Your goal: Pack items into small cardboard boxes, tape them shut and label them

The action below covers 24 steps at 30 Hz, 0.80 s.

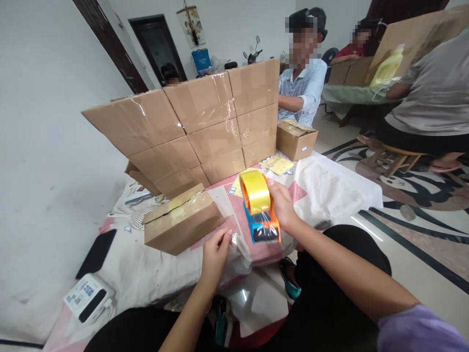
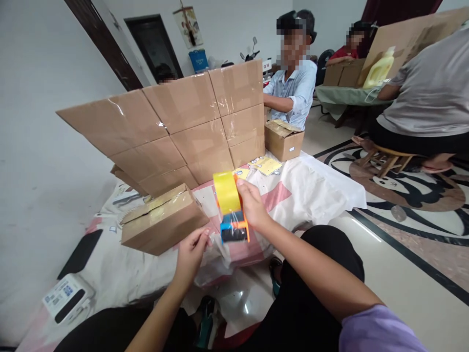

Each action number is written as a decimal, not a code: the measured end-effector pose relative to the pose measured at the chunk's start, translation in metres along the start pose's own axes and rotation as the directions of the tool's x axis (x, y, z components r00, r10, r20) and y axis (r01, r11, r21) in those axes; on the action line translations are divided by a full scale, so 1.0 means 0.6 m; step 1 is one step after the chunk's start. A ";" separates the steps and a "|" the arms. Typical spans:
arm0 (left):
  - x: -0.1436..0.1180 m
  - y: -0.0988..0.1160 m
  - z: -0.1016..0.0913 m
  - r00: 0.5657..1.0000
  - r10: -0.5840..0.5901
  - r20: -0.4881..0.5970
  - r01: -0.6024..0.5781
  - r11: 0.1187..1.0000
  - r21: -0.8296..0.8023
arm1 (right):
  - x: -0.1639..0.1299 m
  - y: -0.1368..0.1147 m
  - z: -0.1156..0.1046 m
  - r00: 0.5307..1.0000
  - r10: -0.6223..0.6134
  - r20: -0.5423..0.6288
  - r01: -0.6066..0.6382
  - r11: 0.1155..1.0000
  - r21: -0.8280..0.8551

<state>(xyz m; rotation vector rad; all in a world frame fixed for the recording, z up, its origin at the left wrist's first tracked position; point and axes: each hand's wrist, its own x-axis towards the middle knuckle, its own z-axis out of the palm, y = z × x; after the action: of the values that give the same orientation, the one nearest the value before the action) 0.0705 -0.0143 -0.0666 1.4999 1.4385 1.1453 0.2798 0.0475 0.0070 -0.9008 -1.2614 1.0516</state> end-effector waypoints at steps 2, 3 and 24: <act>0.010 0.007 -0.014 0.999 0.012 -0.038 -0.015 0.996 -0.089 | 0.026 0.016 -0.023 0.999 -0.036 -0.029 0.037 0.999 0.029; 0.014 0.009 -0.022 0.999 0.012 -0.052 -0.019 0.989 -0.147 | 0.039 0.031 -0.031 0.998 -0.049 -0.036 0.050 0.998 0.032; -0.030 0.037 -0.085 0.996 0.088 -0.002 -0.088 0.996 -0.004 | -0.026 -0.005 0.102 0.821 -0.364 0.440 0.500 0.831 -0.245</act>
<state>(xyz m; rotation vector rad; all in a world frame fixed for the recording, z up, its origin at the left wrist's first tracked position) 0.0300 -0.0373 -0.0314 1.5731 1.3828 1.2013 0.2194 0.0298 0.0118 -0.6249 -1.9240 0.6453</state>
